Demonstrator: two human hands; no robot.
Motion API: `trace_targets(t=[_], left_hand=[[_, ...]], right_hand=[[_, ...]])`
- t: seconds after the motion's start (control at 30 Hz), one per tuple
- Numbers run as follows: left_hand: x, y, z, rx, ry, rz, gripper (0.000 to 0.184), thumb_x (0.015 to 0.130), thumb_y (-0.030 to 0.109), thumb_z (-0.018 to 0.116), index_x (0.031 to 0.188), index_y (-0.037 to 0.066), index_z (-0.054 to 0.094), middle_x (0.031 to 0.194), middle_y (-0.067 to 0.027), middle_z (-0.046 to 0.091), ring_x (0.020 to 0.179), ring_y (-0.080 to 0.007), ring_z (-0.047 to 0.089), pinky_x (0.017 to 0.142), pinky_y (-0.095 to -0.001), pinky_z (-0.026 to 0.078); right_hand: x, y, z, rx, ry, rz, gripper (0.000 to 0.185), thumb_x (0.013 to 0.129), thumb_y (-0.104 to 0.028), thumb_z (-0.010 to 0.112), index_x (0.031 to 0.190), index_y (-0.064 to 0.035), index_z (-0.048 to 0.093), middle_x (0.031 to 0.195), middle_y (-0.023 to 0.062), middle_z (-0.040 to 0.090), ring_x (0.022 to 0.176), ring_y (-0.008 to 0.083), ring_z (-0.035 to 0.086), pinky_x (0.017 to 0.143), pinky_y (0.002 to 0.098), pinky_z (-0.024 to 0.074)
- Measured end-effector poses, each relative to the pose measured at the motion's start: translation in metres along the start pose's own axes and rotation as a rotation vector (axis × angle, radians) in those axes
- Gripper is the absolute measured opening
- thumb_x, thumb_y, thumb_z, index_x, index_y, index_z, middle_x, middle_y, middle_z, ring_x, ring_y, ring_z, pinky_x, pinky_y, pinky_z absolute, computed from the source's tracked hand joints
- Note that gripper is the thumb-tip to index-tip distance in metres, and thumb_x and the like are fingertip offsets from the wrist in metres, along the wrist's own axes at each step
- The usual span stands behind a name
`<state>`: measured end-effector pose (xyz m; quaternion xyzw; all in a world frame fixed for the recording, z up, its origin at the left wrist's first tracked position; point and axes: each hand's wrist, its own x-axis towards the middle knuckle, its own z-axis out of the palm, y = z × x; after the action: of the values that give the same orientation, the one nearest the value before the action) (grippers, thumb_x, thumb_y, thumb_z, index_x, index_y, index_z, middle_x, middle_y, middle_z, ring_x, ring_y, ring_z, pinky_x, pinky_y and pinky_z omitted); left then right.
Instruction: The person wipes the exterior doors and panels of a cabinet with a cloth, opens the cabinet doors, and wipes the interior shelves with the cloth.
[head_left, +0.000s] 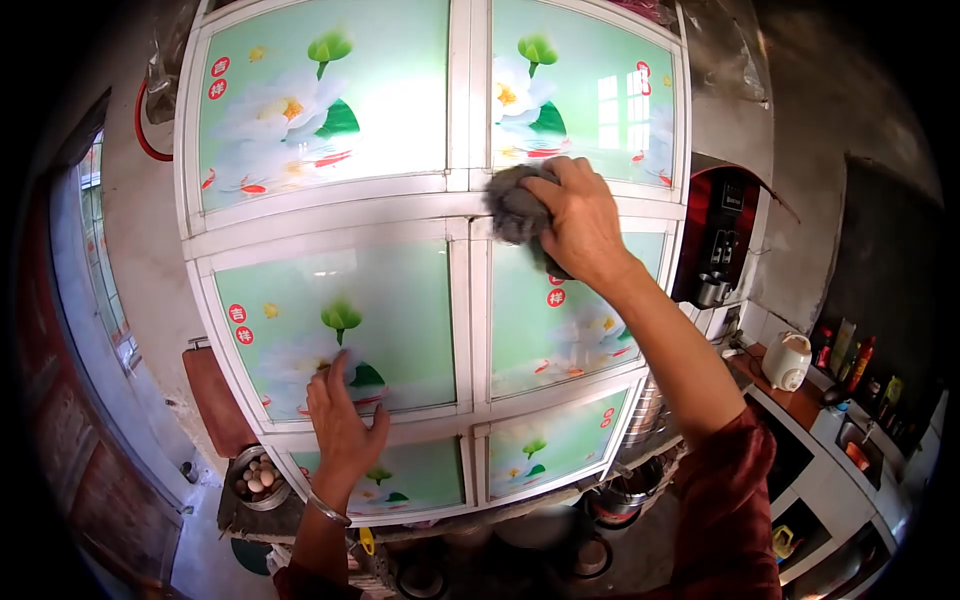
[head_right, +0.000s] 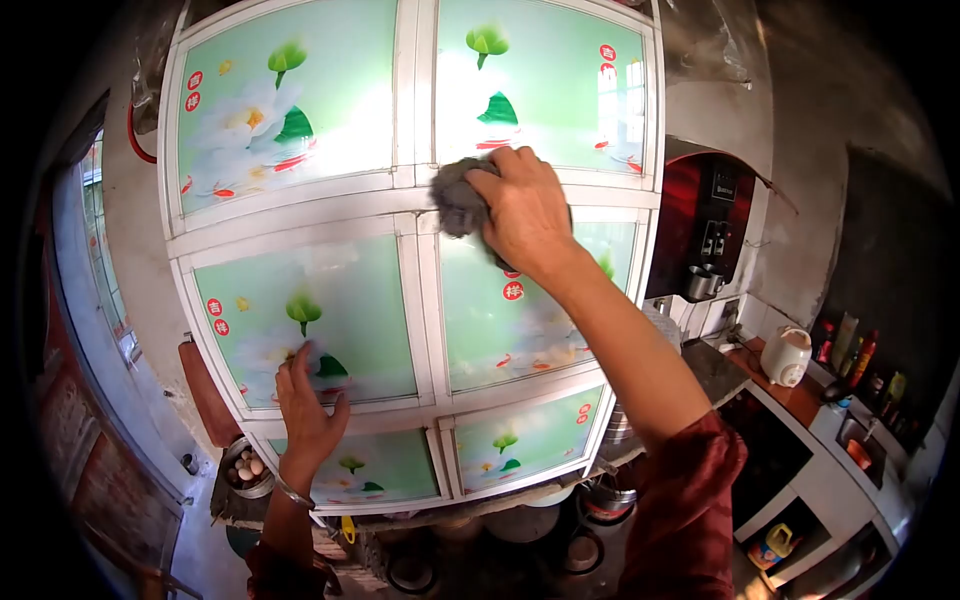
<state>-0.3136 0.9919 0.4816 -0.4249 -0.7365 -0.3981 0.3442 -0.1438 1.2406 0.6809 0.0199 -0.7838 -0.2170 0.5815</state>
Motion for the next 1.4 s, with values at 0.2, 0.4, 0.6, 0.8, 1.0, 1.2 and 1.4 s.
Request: trace_targets(t=[0.2, 0.4, 0.6, 0.8, 1.0, 1.2, 1.4], left_hand=[[0.003, 0.002, 0.000, -0.005, 0.036, 0.027, 0.079, 0.068, 0.009, 0.068, 0.137, 0.001, 0.032, 0.113, -0.0207, 0.043, 0.106, -0.0375, 0.041, 0.094, -0.0456, 0.033], [0.001, 0.004, 0.001, -0.017, 0.023, -0.033, 0.080, 0.067, 0.010, 0.069, 0.137, 0.000, 0.031, 0.110, -0.0190, 0.044, 0.103, -0.0351, 0.043, 0.092, -0.0442, 0.034], [0.002, 0.000, -0.006, -0.015, -0.030, -0.020, 0.083, 0.065, 0.010, 0.069, 0.137, 0.000, 0.030, 0.109, -0.0187, 0.044, 0.103, -0.0344, 0.042, 0.091, -0.0440, 0.035], [0.004, -0.001, -0.005, -0.017, -0.016, 0.034, 0.082, 0.066, 0.010, 0.069, 0.137, -0.001, 0.029, 0.109, -0.0194, 0.043, 0.103, -0.0353, 0.042, 0.092, -0.0443, 0.034], [0.001, 0.003, -0.007, -0.037, -0.015, 0.007, 0.083, 0.066, 0.010, 0.069, 0.138, 0.001, 0.029, 0.109, -0.0182, 0.044, 0.103, -0.0353, 0.043, 0.090, -0.0445, 0.034], [-0.001, -0.002, -0.008, -0.014, -0.018, 0.040, 0.085, 0.065, 0.009, 0.069, 0.139, 0.002, 0.028, 0.109, -0.0174, 0.046, 0.102, -0.0348, 0.044, 0.090, -0.0445, 0.034], [0.002, -0.003, -0.013, 0.011, -0.054, 0.036, 0.084, 0.065, 0.009, 0.068, 0.138, 0.001, 0.028, 0.108, -0.0178, 0.045, 0.102, -0.0349, 0.044, 0.090, -0.0444, 0.034]], right_hand=[[-0.012, 0.011, 0.000, -0.051, 0.054, 0.128, 0.040, 0.057, 0.001, 0.070, 0.097, -0.0030, 0.068, 0.095, 0.0132, 0.057, 0.090, 0.0319, 0.053, 0.076, 0.0406, 0.0474], [0.007, -0.021, 0.012, 0.040, 0.082, 0.101, 0.036, 0.058, -0.003, 0.069, 0.094, -0.0049, 0.067, 0.088, 0.0139, 0.056, 0.087, 0.0325, 0.054, 0.076, 0.0424, 0.0461], [-0.067, 0.099, -0.024, -0.287, 0.140, 0.357, 0.041, 0.064, -0.002, 0.065, 0.104, -0.0075, 0.066, 0.097, 0.0118, 0.057, 0.095, 0.0320, 0.054, 0.081, 0.0408, 0.0474], [-0.063, 0.063, 0.014, -0.253, 0.302, 0.579, 0.049, 0.066, 0.000, 0.060, 0.115, -0.0028, 0.053, 0.112, 0.0197, 0.050, 0.102, 0.0406, 0.045, 0.087, 0.0480, 0.0428], [0.020, -0.082, 0.045, 0.229, 0.138, 0.078, 0.044, 0.053, 0.003, 0.067, 0.095, -0.0050, 0.064, 0.103, 0.0134, 0.057, 0.096, 0.0358, 0.050, 0.082, 0.0419, 0.0452], [-0.018, -0.002, 0.026, 0.146, 0.122, 0.035, 0.043, 0.058, 0.004, 0.063, 0.100, -0.0059, 0.062, 0.107, 0.0133, 0.056, 0.101, 0.0352, 0.052, 0.086, 0.0410, 0.0473], [-0.113, 0.142, -0.009, -0.241, 0.327, 0.565, 0.052, 0.064, 0.007, 0.061, 0.114, -0.0059, 0.055, 0.119, 0.0156, 0.052, 0.109, 0.0374, 0.046, 0.093, 0.0417, 0.0424]])
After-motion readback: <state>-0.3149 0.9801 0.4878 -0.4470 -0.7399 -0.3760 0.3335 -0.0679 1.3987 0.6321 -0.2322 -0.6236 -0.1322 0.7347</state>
